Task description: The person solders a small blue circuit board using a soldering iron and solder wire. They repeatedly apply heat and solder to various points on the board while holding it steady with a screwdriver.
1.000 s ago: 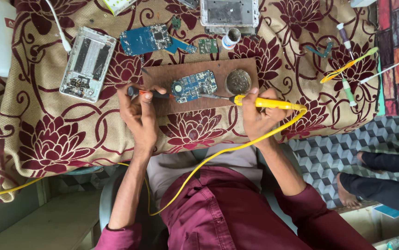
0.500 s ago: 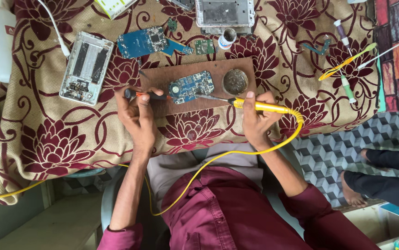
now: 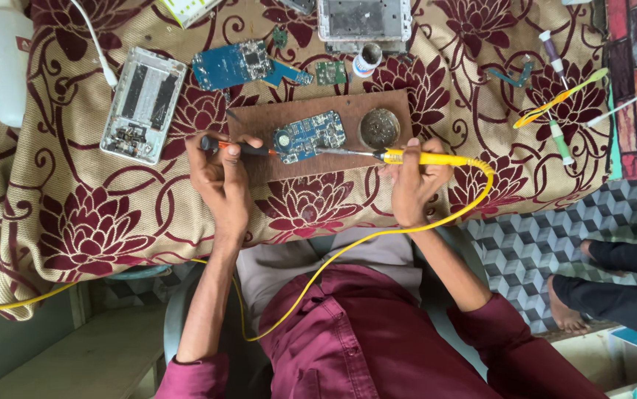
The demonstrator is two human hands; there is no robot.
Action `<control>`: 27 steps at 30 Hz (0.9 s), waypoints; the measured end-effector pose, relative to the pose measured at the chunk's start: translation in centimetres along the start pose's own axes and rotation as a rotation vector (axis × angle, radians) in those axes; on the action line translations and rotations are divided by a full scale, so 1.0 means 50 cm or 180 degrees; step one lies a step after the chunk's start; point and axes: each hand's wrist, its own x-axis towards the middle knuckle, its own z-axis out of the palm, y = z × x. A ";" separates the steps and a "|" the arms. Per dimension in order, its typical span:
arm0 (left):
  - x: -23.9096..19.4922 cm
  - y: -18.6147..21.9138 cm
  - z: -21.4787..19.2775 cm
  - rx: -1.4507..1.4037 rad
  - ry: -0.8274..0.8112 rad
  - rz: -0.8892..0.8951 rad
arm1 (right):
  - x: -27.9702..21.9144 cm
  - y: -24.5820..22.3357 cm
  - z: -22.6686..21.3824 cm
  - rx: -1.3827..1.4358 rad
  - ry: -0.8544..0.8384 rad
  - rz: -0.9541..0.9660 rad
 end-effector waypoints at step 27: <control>0.049 0.008 0.083 0.0060 -0.0338 0.0089 | 0.030 -0.020 -0.130 0.0698 0.0410 -0.0293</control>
